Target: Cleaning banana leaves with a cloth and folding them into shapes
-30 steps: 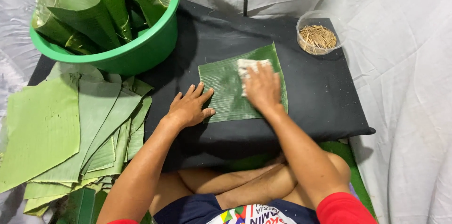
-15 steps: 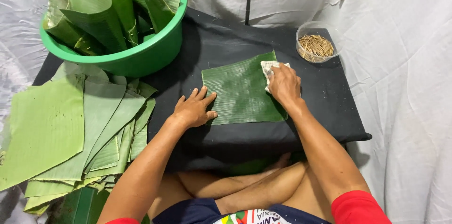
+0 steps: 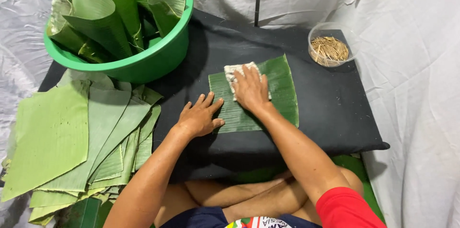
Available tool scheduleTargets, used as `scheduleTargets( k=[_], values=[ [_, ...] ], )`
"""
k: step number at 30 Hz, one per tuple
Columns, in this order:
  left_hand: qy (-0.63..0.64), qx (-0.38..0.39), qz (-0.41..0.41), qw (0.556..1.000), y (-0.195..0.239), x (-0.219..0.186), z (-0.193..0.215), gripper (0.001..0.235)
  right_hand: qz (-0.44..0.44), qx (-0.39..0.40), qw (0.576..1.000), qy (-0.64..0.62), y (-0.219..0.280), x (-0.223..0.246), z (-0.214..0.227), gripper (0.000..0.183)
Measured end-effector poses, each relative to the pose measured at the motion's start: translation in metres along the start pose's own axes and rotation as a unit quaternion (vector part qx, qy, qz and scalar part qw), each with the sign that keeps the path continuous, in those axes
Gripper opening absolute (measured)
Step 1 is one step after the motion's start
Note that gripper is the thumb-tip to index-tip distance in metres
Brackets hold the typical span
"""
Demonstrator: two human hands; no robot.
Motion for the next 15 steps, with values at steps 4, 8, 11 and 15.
scheduleTargets(
  k=[4,8,11,15],
  values=[
    [0.008,0.004,-0.002,1.000,0.006,-0.004,0.005,0.071,-0.019,-0.115,0.992,0.045,-0.019,-0.053,-0.002,0.037],
    [0.012,0.002,0.000,1.000,0.007,-0.005,0.007,0.071,-0.049,-0.077,0.994,0.062,-0.033,-0.098,0.009,0.039],
    [0.013,-0.002,0.002,1.000,0.008,-0.004,0.005,0.071,-0.043,-0.109,0.990,0.074,-0.038,-0.122,0.005,0.040],
    [0.013,-0.006,0.005,1.000,0.005,-0.003,0.002,0.071,0.008,-0.244,0.965,0.101,-0.036,-0.148,0.005,0.032]
  ],
)
Point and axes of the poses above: each hand's wrist, its own y-axis away from the middle knuckle, its own z-axis out of the back of the hand, x = y × z, the point moved 4 cm from there along -y, towards the middle knuckle, and after that the axes turned 9 degrees about -z, right-handed, at the moved point
